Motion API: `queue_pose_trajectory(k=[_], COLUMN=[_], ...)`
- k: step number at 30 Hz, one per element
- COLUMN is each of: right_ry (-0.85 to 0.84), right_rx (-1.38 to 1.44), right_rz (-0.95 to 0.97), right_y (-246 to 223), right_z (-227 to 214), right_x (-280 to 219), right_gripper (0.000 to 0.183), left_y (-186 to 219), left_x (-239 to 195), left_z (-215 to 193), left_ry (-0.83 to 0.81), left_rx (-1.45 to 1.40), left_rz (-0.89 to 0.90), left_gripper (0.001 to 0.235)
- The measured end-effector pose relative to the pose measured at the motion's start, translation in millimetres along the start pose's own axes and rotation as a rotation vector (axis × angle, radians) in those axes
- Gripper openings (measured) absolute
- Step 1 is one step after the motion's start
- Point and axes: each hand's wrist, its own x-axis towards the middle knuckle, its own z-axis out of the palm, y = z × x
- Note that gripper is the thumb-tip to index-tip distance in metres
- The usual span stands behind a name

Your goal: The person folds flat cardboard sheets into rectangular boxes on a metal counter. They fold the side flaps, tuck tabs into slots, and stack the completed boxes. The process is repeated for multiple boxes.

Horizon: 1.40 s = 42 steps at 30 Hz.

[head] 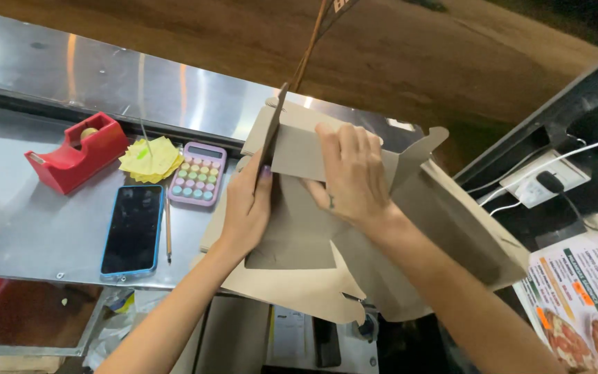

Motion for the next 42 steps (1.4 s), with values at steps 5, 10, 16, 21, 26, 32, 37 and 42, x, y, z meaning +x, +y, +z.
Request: queue_pose_trajectory(k=[5, 10, 16, 21, 26, 32, 37, 42], right_ry=[0.226, 0.234, 0.312, 0.23, 0.143, 0.129, 0.117, 0.073], right_rx=[0.031, 0.113, 0.174, 0.229, 0.403, 0.382, 0.414, 0.171], right_rz=[0.005, -0.02, -0.032, -0.028, -0.009, 0.03, 0.042, 0.238], right_y=[-6, 9, 0, 1, -4, -16, -27, -4], right_z=[47, 72, 68, 63, 52, 55, 19, -56], right_x=[-21, -30, -20, -20, -13, -8, -5, -39], right_gripper=[0.073, 0.044, 0.033, 0.058, 0.048, 0.05, 0.075, 0.092], left_y=[14, -6, -3, -8, 1, 0, -8, 10], left_x=[-3, 3, 13, 7, 9, 8, 9, 11], left_z=[-6, -17, -15, -17, -21, -15, -30, -69], left_ry=[-0.143, -0.165, -0.221, -0.146, -0.113, -0.028, -0.018, 0.082], left_rx=[0.046, -0.03, 0.002, -0.079, -0.196, 0.019, 0.023, 0.077], left_rz=[0.183, 0.228, 0.291, 0.235, 0.17, 0.203, 0.198, 0.19], left_gripper=[0.057, 0.05, 0.049, 0.046, 0.039, 0.011, 0.016, 0.033])
